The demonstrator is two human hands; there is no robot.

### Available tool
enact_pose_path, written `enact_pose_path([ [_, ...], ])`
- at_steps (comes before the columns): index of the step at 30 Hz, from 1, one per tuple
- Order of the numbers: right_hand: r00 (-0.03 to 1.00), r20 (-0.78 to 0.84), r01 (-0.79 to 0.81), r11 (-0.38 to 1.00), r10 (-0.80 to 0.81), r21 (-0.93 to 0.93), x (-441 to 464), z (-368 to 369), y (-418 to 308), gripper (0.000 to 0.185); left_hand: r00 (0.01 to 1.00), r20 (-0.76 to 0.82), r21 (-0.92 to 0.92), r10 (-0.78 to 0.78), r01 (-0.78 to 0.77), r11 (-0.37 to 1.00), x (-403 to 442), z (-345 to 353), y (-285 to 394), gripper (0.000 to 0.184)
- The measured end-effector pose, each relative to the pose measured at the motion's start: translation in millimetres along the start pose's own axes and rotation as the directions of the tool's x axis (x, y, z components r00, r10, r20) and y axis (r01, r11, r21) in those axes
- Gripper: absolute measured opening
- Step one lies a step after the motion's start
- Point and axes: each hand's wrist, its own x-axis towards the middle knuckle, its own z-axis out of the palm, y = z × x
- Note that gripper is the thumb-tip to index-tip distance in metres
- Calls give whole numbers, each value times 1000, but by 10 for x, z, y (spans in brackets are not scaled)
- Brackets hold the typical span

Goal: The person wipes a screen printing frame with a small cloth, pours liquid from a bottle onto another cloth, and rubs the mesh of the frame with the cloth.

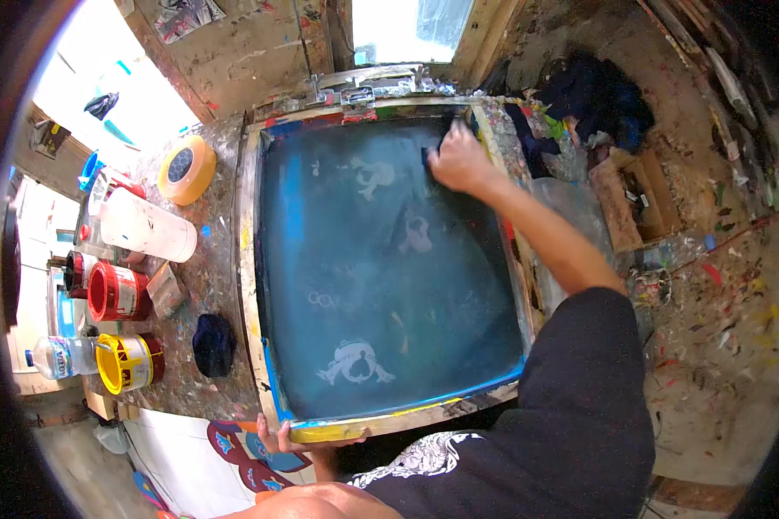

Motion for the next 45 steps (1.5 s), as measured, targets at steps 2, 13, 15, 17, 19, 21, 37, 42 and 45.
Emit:
enact_pose_path([
  [2,989,-149,20,990,1,142,-356,-31,-172,54,1000,20,-15,15,-15,1000,-38,-19,-32,69],
  [13,933,-360,176,879,-5,444,428,78,-674,25,998,63,-70,6,-1,998,-111,-24,-105,95],
  [15,856,-458,476,712,-240,516,374,-35,-1252,35,997,-38,40,-72,74,996,-458,-77,-354,37],
  [17,813,-356,581,687,-462,436,22,-168,-1410,52,997,11,-18,-73,73,997,-241,-64,-100,62],
  [19,811,-278,584,741,-514,333,-327,-371,-1127,55,995,62,-62,-75,78,995,-181,-35,-68,91],
  [21,924,-180,372,902,-337,221,-304,-283,-558,56,998,13,-48,-66,66,997,-276,-20,-137,87],
  [37,913,-5,365,813,-407,454,-922,-422,-1028,76,997,-71,-45,-28,25,999,-20,101,38,55],
  [42,996,86,-19,934,-12,356,-297,-42,-226,79,995,-74,-42,-60,57,997,-400,-12,-250,32],
  [45,960,-17,268,902,-279,337,-782,-405,-981,87,996,-47,-17,-78,77,997,-306,-15,-152,32],
])
